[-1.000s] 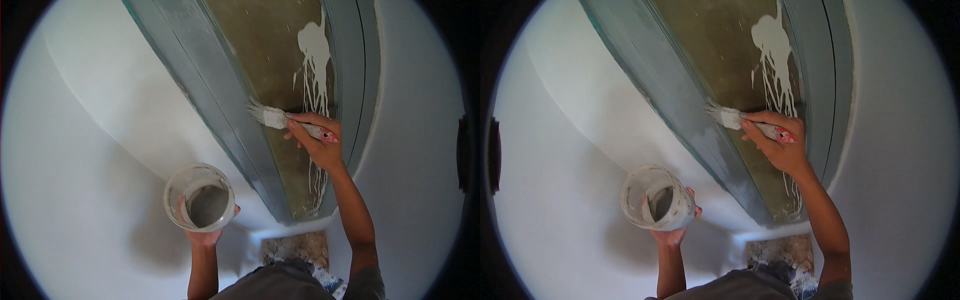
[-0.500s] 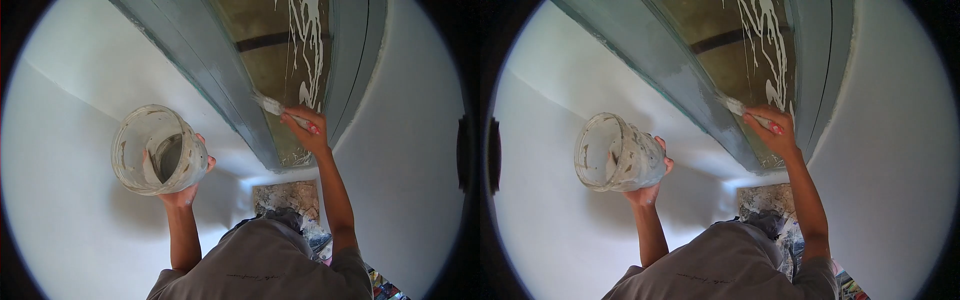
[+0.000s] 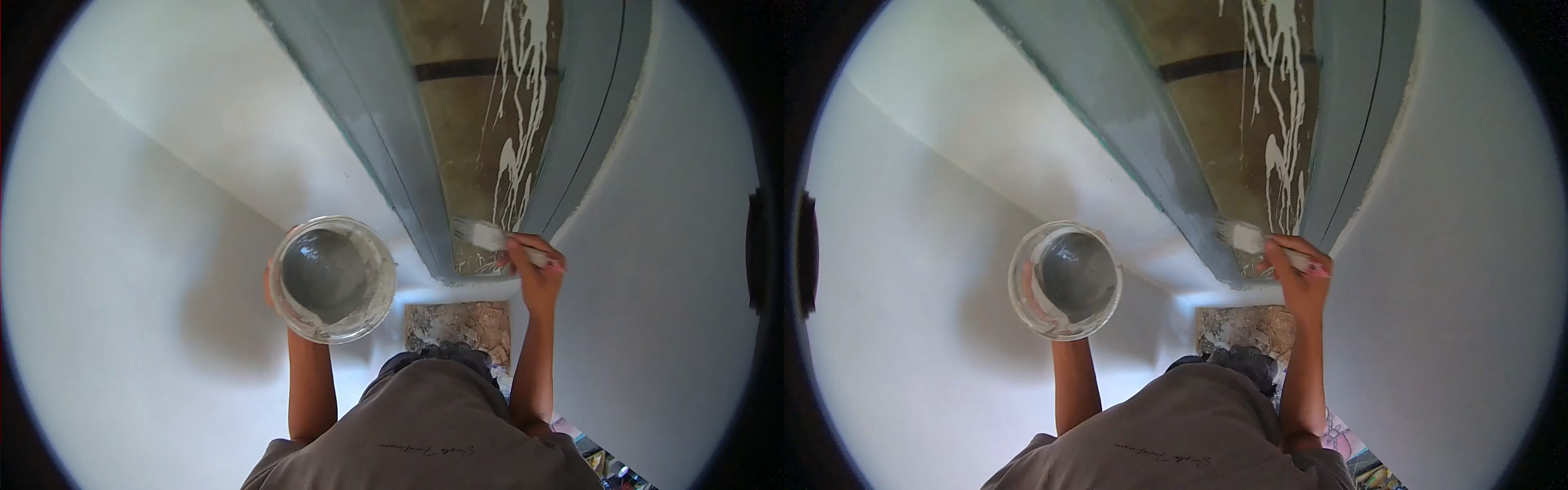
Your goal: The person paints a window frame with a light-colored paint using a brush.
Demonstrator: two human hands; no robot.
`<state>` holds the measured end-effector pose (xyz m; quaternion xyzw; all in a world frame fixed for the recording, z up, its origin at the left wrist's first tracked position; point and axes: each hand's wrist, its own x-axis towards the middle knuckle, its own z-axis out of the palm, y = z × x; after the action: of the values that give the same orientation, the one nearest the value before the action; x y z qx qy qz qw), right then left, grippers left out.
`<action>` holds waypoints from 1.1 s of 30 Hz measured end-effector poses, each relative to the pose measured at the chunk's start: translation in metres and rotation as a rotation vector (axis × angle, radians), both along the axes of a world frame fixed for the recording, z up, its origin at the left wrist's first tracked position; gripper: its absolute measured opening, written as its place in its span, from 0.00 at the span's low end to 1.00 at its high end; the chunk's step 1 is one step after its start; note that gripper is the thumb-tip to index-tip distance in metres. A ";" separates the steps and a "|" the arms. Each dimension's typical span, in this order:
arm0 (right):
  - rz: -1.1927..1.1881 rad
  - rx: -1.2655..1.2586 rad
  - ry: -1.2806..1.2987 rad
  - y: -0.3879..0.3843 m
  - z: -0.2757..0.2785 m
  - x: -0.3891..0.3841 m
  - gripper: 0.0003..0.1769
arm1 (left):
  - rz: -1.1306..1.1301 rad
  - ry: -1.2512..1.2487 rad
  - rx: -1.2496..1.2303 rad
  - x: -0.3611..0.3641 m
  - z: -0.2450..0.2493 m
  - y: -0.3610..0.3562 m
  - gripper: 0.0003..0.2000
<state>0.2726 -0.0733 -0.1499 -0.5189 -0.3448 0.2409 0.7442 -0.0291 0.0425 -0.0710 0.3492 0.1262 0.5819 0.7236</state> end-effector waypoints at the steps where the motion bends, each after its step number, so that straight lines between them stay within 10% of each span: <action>1: -0.035 0.078 0.028 -0.013 0.011 -0.003 0.08 | 0.006 -0.010 0.018 -0.001 -0.008 0.002 0.33; 6: -0.014 0.497 -0.088 -0.081 0.087 -0.025 0.09 | -0.113 -0.048 0.141 0.008 -0.031 0.015 0.28; 19: -0.049 0.197 -0.867 -0.055 0.139 -0.109 0.11 | -0.170 -0.032 0.254 0.023 -0.023 0.010 0.31; 33: 0.020 0.126 -0.896 -0.051 0.140 -0.114 0.11 | -0.158 0.041 0.379 0.020 -0.021 0.014 0.31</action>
<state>0.1585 -0.1241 -0.0099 -0.5222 -0.6519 -0.0215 0.5494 -0.0088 0.0569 -0.0923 0.4997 0.0015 0.5294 0.6856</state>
